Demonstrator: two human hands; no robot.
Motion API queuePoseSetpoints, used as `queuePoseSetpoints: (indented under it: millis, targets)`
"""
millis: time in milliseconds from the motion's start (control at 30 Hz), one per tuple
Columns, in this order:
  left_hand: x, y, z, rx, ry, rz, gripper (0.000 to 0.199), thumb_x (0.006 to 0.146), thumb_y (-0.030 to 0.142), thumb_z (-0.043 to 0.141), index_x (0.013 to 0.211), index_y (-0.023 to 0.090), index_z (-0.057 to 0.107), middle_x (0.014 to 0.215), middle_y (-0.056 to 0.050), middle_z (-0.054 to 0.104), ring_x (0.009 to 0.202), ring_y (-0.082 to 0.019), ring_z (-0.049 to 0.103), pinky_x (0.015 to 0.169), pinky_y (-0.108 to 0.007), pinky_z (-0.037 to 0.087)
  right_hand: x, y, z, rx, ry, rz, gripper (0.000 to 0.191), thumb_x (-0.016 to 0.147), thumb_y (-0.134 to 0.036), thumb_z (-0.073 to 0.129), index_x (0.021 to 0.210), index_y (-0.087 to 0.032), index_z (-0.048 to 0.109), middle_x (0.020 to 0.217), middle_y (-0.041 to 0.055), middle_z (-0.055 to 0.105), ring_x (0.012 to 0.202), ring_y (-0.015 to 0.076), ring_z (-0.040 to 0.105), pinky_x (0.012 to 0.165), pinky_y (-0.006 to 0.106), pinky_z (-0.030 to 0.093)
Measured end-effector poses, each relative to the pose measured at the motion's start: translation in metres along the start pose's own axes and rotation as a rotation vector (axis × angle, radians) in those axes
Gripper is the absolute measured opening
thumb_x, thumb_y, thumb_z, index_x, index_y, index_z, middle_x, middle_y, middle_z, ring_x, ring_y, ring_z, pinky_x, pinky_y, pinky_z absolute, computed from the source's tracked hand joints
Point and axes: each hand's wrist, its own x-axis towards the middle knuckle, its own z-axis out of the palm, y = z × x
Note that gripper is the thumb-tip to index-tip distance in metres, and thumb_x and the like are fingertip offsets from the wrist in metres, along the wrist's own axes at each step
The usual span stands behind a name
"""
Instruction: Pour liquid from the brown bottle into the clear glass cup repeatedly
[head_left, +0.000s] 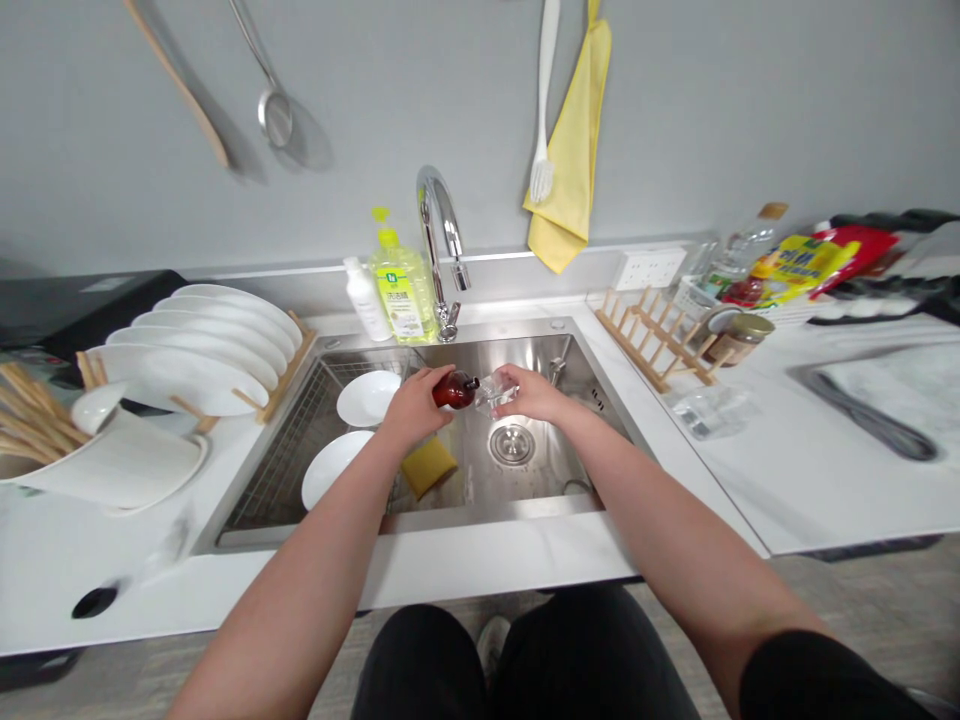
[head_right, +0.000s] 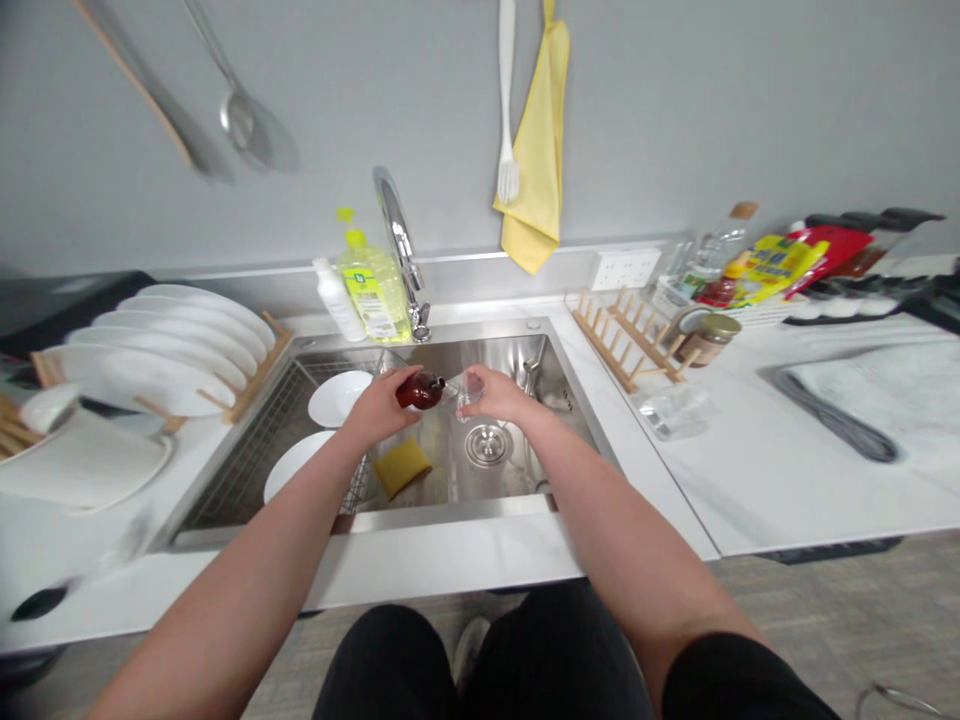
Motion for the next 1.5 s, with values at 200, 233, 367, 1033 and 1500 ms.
queuePoseSetpoints:
  millis: [200, 233, 367, 1033, 1500]
  targets:
    - [0.0, 0.003, 0.001, -0.039, 0.016, -0.094, 0.082, 0.068, 0.02, 0.084, 0.147, 0.027, 0.065, 0.137, -0.008, 0.08, 0.119, -0.036, 0.078, 0.108, -0.05, 0.062, 0.002, 0.0, 0.002, -0.023, 0.008, 0.028, 0.062, 0.058, -0.034, 0.103, 0.108, -0.024, 0.069, 0.106, 0.0017, 0.076, 0.101, 0.0256, 0.073, 0.094, 0.039, 0.057]
    - [0.0, 0.003, 0.001, -0.046, 0.013, -0.096, 0.079, 0.067, 0.02, 0.084, 0.144, 0.028, 0.066, 0.135, -0.008, 0.08, 0.118, -0.036, 0.078, 0.106, -0.05, 0.063, 0.002, 0.0, 0.003, -0.019, 0.012, 0.039, 0.062, 0.058, -0.035, 0.103, 0.109, -0.024, 0.069, 0.107, 0.002, 0.076, 0.102, 0.0257, 0.073, 0.094, 0.039, 0.057]
    - [0.001, 0.0, 0.003, -0.089, 0.033, -0.111, 0.079, 0.067, 0.021, 0.087, 0.143, 0.029, 0.067, 0.135, -0.007, 0.081, 0.117, -0.035, 0.079, 0.107, -0.049, 0.063, 0.004, 0.003, 0.003, 0.001, 0.027, 0.068, 0.065, 0.058, -0.036, 0.102, 0.113, -0.024, 0.07, 0.111, 0.002, 0.077, 0.104, 0.0253, 0.073, 0.097, 0.04, 0.056]
    - [0.0, 0.003, 0.001, 0.11, 0.015, -0.045, 0.088, 0.07, 0.021, 0.084, 0.156, 0.028, 0.068, 0.147, -0.011, 0.077, 0.129, -0.039, 0.075, 0.116, -0.051, 0.059, 0.002, -0.001, 0.0, -0.021, 0.028, 0.072, 0.063, 0.055, -0.03, 0.103, 0.109, -0.024, 0.07, 0.108, 0.0003, 0.077, 0.101, 0.0241, 0.073, 0.094, 0.038, 0.056]
    - [-0.003, 0.013, -0.008, 0.219, 0.011, -0.039, 0.086, 0.075, 0.02, 0.081, 0.159, 0.031, 0.067, 0.146, -0.012, 0.077, 0.129, -0.042, 0.073, 0.11, -0.054, 0.059, 0.002, 0.0, 0.001, -0.044, 0.017, 0.056, 0.062, 0.056, -0.028, 0.104, 0.109, -0.024, 0.071, 0.107, 0.0008, 0.078, 0.101, 0.0253, 0.074, 0.092, 0.038, 0.056]
